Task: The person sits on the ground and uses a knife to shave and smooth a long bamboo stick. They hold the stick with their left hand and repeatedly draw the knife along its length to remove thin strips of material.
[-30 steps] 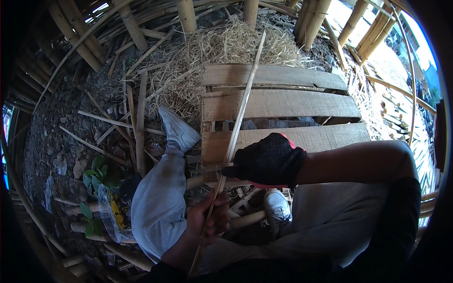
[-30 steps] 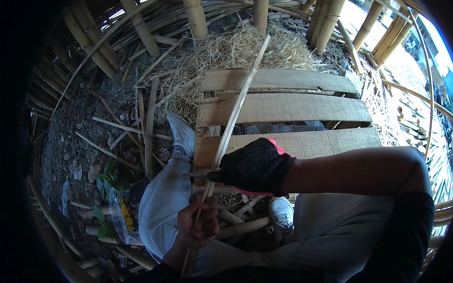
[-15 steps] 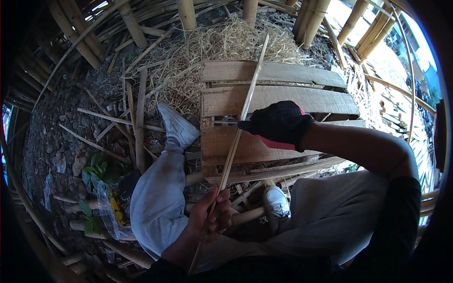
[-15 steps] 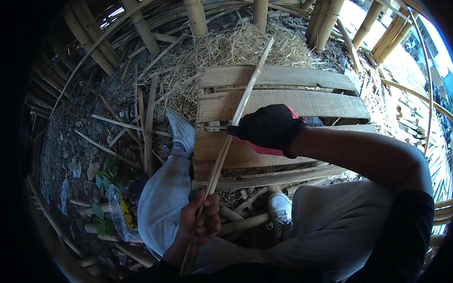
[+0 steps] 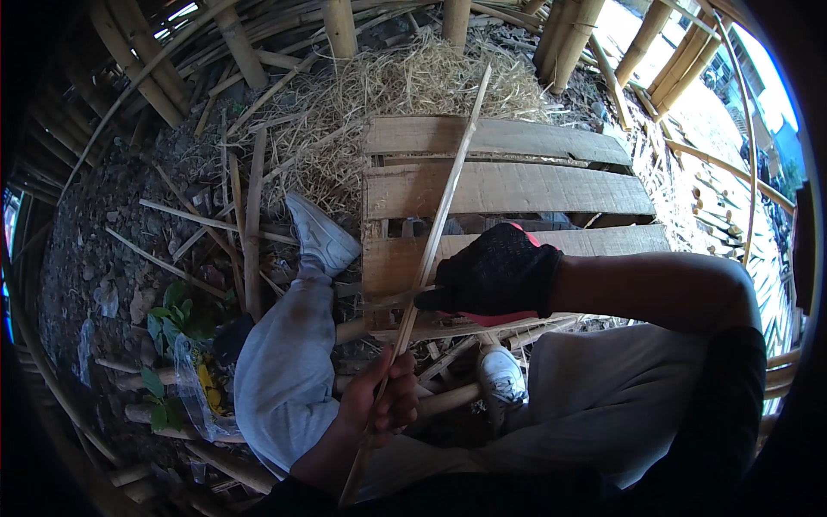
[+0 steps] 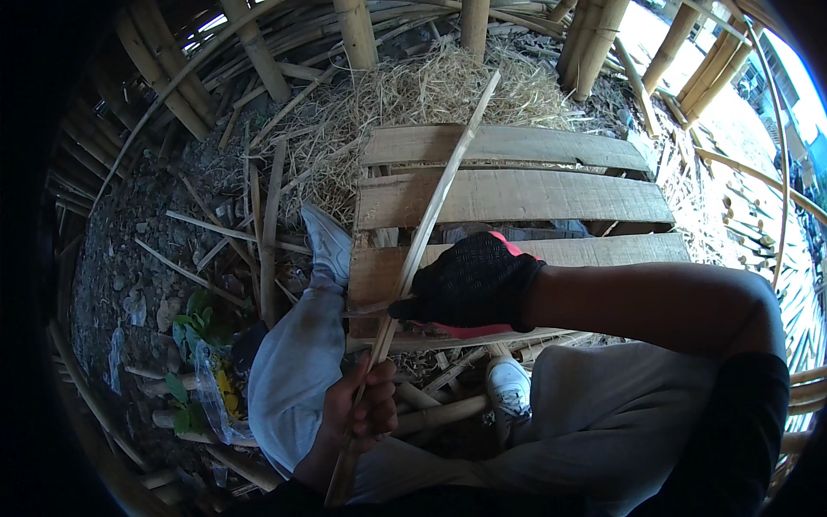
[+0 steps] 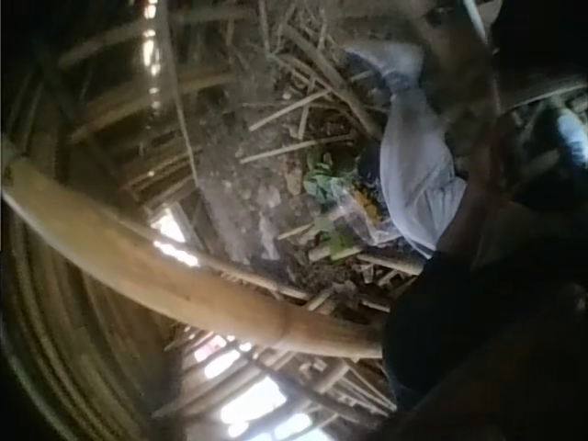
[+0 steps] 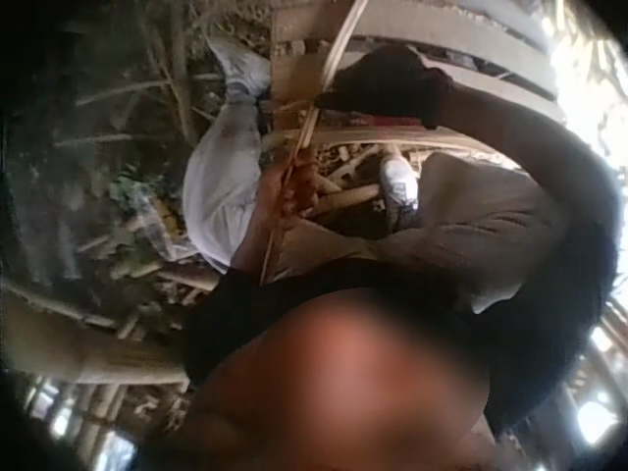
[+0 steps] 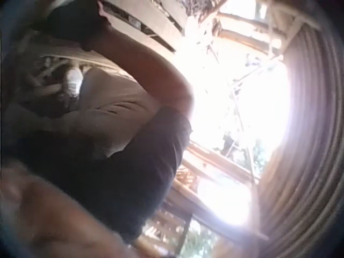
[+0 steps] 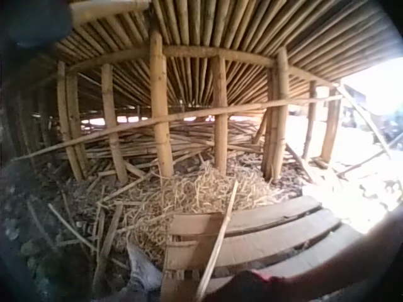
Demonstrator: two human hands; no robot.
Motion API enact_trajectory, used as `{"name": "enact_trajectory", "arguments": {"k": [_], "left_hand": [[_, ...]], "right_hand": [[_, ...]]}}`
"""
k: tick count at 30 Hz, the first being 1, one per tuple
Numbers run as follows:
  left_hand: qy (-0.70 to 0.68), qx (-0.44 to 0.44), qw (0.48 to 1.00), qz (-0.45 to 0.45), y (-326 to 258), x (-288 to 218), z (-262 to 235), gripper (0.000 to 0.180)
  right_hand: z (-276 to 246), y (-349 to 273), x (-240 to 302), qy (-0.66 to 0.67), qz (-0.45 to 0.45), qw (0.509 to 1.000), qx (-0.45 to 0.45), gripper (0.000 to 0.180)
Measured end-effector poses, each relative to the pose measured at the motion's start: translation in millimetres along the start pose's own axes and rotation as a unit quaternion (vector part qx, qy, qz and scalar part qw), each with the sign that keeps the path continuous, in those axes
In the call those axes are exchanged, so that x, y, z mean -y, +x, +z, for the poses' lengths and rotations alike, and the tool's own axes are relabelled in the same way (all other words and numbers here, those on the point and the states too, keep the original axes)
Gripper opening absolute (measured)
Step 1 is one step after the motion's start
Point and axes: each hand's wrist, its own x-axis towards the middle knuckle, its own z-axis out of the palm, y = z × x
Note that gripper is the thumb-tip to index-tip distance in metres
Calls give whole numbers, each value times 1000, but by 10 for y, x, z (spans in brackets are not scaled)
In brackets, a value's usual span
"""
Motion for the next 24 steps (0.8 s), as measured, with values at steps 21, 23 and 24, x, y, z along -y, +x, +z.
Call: {"name": "enact_trajectory", "arguments": {"k": [21, 23, 24], "left_hand": [[-94, 23, 995, -14, -40, 91, 14, 39], [-125, 59, 990, -28, 5, 92, 11, 38], [-140, 78, 986, -36, 14, 92, -11, 38]], "right_hand": [[170, 248, -396, -17, 50, 998, -42, 53], [313, 19, -30, 34, -34, 991, -127, 49], [239, 10, -33, 33, -39, 997, -60, 47]]}}
